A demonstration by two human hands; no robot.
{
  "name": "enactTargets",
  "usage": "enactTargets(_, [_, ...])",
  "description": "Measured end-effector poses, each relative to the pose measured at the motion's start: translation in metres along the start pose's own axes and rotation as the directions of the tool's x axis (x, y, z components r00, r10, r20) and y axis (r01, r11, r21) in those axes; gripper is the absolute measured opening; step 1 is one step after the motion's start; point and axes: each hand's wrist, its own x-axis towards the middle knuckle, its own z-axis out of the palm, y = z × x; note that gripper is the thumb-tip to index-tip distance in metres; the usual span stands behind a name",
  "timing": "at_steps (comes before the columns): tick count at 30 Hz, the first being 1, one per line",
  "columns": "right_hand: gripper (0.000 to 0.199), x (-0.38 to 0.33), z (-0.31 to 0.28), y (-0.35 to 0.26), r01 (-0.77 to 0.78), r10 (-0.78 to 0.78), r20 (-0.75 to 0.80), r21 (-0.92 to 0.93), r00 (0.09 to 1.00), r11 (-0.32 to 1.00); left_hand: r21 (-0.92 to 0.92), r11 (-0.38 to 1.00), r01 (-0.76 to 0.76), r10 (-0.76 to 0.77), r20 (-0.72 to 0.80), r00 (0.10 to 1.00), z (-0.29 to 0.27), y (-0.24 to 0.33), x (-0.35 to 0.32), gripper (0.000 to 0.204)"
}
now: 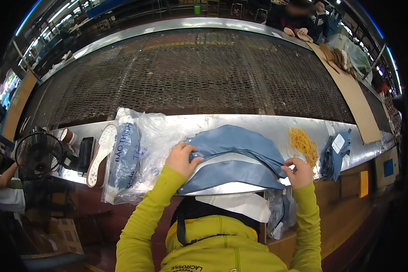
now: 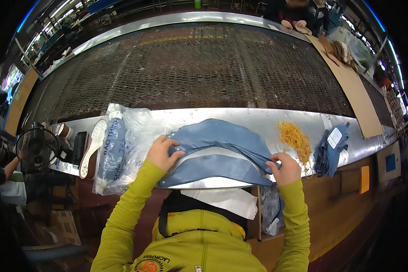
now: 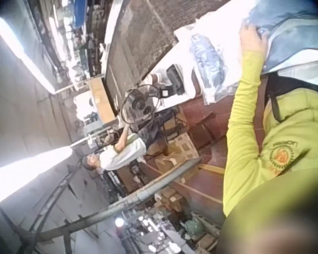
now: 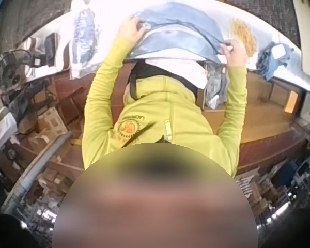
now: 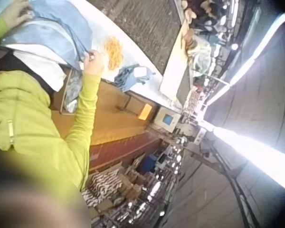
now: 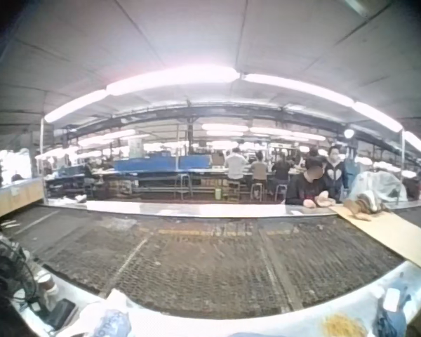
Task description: The person folds light blue fabric pieces on a metal table, aligns edges, and stacks them. The person then picks up a white paper label, folds it, and places it on the stack. The person handles the fabric and label by hand without visible tools.
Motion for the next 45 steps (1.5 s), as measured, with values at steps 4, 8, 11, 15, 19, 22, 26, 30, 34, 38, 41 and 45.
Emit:
enactTargets(4, [0.026,0.016,0.017,0.018,-0.043,0.043,0.01,-0.046,0.999,0.998,0.091,0.993,0.073,-0.08,0.074,0.994,0.011,-0.003,0.015,0.022])
enactTargets(8, [0.03,0.021,0.027,0.025,-0.142,0.137,0.092,0.042,0.986,0.989,-0.146,0.94,0.31,-0.286,0.163,0.944,0.001,-0.012,0.025,0.022])
enactTargets(11, [0.031,0.025,0.031,0.02,-0.205,0.194,0.103,0.113,0.976,0.972,-0.106,0.942,0.32,-0.3,0.165,0.939,-0.01,-0.023,0.028,0.023])
enactTargets(15, [0.032,0.027,0.024,0.019,-0.099,0.104,-0.049,0.083,0.993,0.992,0.095,0.98,0.174,-0.185,0.116,0.976,-0.009,-0.029,0.022,0.028])
enactTargets(19, [0.028,0.029,0.012,0.031,-0.154,0.163,-0.103,0.09,0.981,0.984,-0.054,0.946,0.32,-0.312,0.117,0.943,-0.006,-0.031,0.017,0.025])
enactTargets(22, [0.022,0.032,0.012,0.039,-0.246,0.246,0.017,0.147,0.969,0.958,-0.05,0.945,0.323,-0.317,0.097,0.943,-0.007,-0.032,0.016,0.022])
enactTargets(26, [0.018,0.038,0.027,0.041,-0.286,0.244,0.178,0.272,0.953,0.919,0.01,0.985,0.173,-0.173,0.053,0.983,-0.005,-0.035,0.014,0.02])
enactTargets(30, [0.018,0.042,0.034,0.039,-0.342,0.273,0.245,0.312,0.93,0.886,-0.279,0.897,0.343,-0.318,0.131,0.939,-0.003,-0.039,0.013,0.02])
enactTargets(34, [0.018,0.041,0.03,0.039,-0.308,0.265,0.231,0.172,0.936,0.936,-0.245,0.884,0.399,-0.356,0.201,0.913,-0.008,-0.039,0.015,0.024])
enactTargets(38, [0.017,0.04,0.028,0.039,-0.233,0.196,0.214,0.164,0.957,0.959,-0.229,0.886,0.403,-0.362,0.2,0.91,-0.015,-0.033,0.017,0.025])
enactTargets(41, [0.015,0.04,0.029,0.039,-0.211,0.173,0.207,0.182,0.963,0.96,0.033,0.965,0.261,-0.263,0.082,0.961,-0.015,-0.024,0.013,0.021])
enactTargets(45, [0.013,0.037,0.03,0.038,-0.084,0.075,0.097,0.088,0.993,0.993,0.108,0.968,0.228,-0.23,0.005,0.973,-0.012,-0.017,0.007,0.021])
